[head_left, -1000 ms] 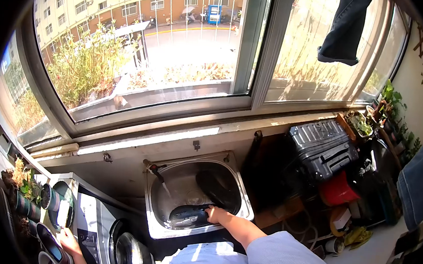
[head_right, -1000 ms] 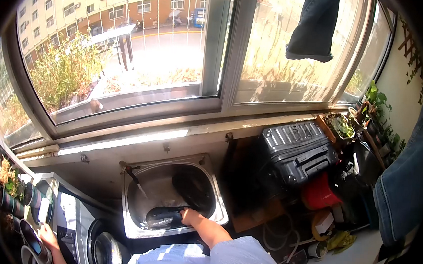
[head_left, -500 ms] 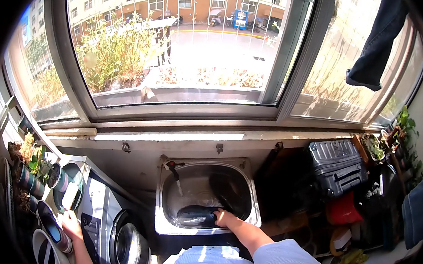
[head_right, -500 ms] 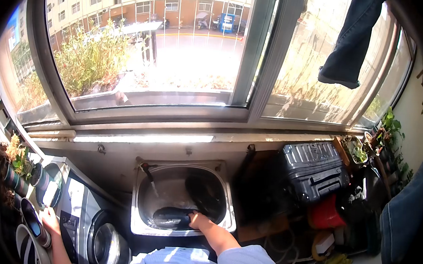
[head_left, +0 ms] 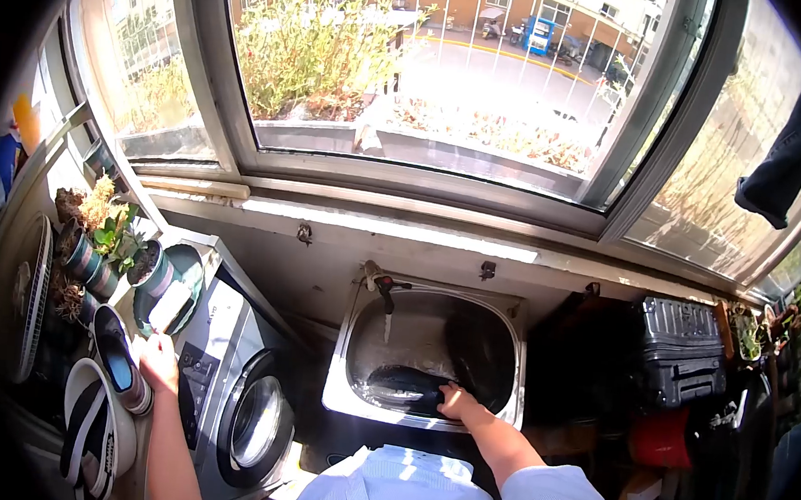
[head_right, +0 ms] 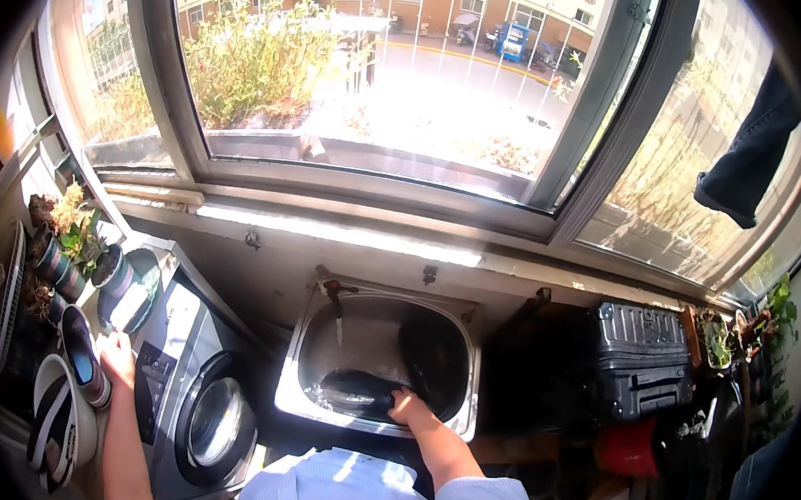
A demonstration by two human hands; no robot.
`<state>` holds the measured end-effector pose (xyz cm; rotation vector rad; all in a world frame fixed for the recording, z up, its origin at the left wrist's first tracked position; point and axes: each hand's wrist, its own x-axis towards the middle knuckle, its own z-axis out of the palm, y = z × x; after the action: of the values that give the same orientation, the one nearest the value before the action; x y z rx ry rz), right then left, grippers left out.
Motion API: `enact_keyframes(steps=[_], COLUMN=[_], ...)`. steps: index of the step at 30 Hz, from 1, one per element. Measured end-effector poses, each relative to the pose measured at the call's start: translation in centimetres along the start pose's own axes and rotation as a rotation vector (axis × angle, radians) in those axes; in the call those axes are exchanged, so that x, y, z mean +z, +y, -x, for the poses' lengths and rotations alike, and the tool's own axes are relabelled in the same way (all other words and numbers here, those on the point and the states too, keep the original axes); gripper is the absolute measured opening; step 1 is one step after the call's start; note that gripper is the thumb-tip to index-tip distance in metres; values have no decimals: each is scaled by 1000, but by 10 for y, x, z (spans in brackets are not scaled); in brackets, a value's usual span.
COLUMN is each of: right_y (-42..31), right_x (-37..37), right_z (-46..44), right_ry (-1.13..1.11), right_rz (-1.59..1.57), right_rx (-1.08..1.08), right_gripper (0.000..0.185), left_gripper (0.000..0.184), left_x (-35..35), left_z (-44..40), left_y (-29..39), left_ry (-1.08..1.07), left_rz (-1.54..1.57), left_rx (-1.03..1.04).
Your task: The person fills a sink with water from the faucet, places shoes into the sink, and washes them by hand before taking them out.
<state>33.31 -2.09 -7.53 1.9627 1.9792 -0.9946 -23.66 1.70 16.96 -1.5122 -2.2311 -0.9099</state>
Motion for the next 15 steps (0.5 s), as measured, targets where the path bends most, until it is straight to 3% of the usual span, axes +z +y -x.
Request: enact_keyframes(steps=[4, 6, 7, 8, 10, 14, 15], right_y=[2, -3, -5, -5, 2, 2, 3], right_x=[-3, -8, -11, -10, -4, -5, -3], right_z=[2, 5, 6, 7, 2, 0, -2], right_ry=[-2, -5, -19, 9, 29, 22, 16], right_rz=[-56, -39, -39, -45, -48, -73, -68], right_rx=[5, 35, 30, 25, -8, -6, -18], right_gripper=[67, 69, 68, 69, 70, 69, 69], left_gripper=[33, 32, 32, 31, 32, 34, 34], left_x=[-11, 10, 2, -18, 0, -5, -9], left_z=[-1, 0, -1, 0, -3, -1, -1], left_y=[17, -12, -2, 29, 3, 14, 20], left_ry=[-31, 96, 62, -19, 233, 53, 107], left_rz=[-62, -150, -98, -53, -178, -55, -92], left_rx=[-12, 91, 61, -119, 144, -130, -82])
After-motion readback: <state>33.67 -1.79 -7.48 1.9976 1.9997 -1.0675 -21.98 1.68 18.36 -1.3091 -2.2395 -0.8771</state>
